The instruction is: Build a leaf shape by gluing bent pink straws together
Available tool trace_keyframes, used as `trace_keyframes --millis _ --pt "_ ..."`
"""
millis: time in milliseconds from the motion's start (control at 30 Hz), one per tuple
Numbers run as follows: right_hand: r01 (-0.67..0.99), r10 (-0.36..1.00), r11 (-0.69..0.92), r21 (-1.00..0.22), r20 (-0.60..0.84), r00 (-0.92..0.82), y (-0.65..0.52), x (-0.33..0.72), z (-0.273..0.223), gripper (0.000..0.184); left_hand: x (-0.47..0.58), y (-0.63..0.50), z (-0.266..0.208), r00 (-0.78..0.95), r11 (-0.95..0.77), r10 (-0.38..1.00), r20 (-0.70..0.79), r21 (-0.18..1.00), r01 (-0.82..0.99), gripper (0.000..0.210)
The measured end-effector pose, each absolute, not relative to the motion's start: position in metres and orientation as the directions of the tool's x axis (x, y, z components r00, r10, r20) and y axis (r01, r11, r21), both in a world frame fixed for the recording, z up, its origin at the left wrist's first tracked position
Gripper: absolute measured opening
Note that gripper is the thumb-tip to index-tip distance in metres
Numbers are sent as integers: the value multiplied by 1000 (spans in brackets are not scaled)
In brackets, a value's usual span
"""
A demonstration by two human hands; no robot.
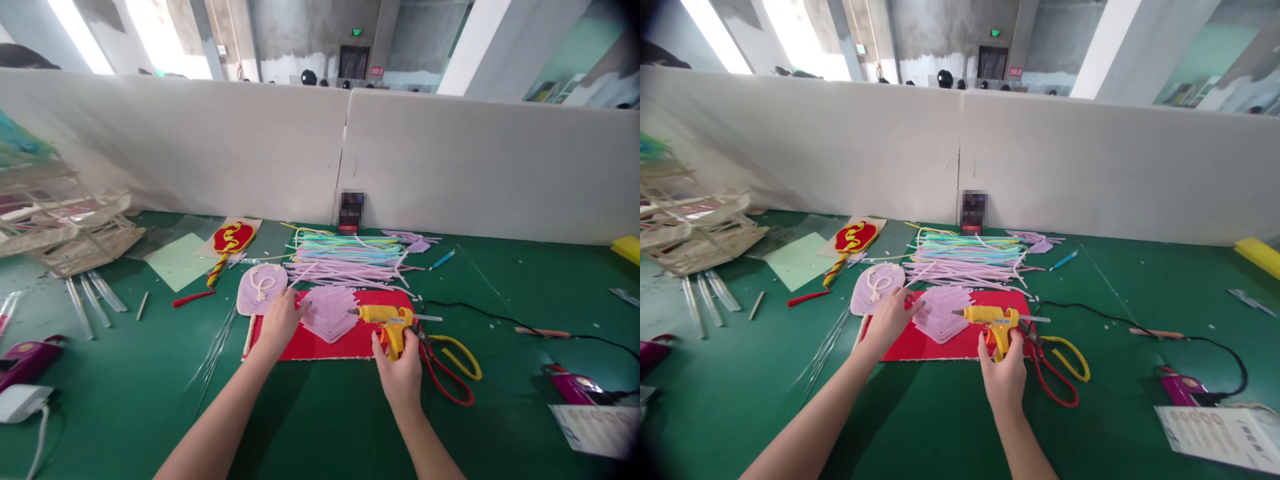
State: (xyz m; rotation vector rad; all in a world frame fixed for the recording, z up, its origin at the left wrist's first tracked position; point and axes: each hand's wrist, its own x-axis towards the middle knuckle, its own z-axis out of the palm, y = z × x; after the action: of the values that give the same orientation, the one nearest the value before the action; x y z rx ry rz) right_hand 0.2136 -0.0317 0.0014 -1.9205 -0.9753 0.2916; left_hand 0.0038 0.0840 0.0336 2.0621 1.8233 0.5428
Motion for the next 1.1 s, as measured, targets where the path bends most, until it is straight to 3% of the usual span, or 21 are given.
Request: trace_keyframes --millis 200,367,533,667,933,1100 --pt "495 732 -209 -843 201 651 -31 212 -1 61 14 88 18 76 -73 997 20 591 803 27" --pt "431 747 -288 -855 81 660 -27 213 3 60 16 89 12 11 -28 1000 28 724 689 27" --pt "355 722 -259 -898 64 689 -21 217 5 55 20 86 6 58 -29 998 5 908 418 26" --pt "317 720 -203 -927 78 689 -21 218 5 55 24 82 4 129 46 990 -65 988 145 33" --pt "227 818 31 -973 155 554 -14 216 9 48 31 75 16 220 253 955 -199 934 -253 63" --pt "237 820 104 -966 218 529 10 212 13 38 25 74 16 271 363 924 -270 842 -400 42"
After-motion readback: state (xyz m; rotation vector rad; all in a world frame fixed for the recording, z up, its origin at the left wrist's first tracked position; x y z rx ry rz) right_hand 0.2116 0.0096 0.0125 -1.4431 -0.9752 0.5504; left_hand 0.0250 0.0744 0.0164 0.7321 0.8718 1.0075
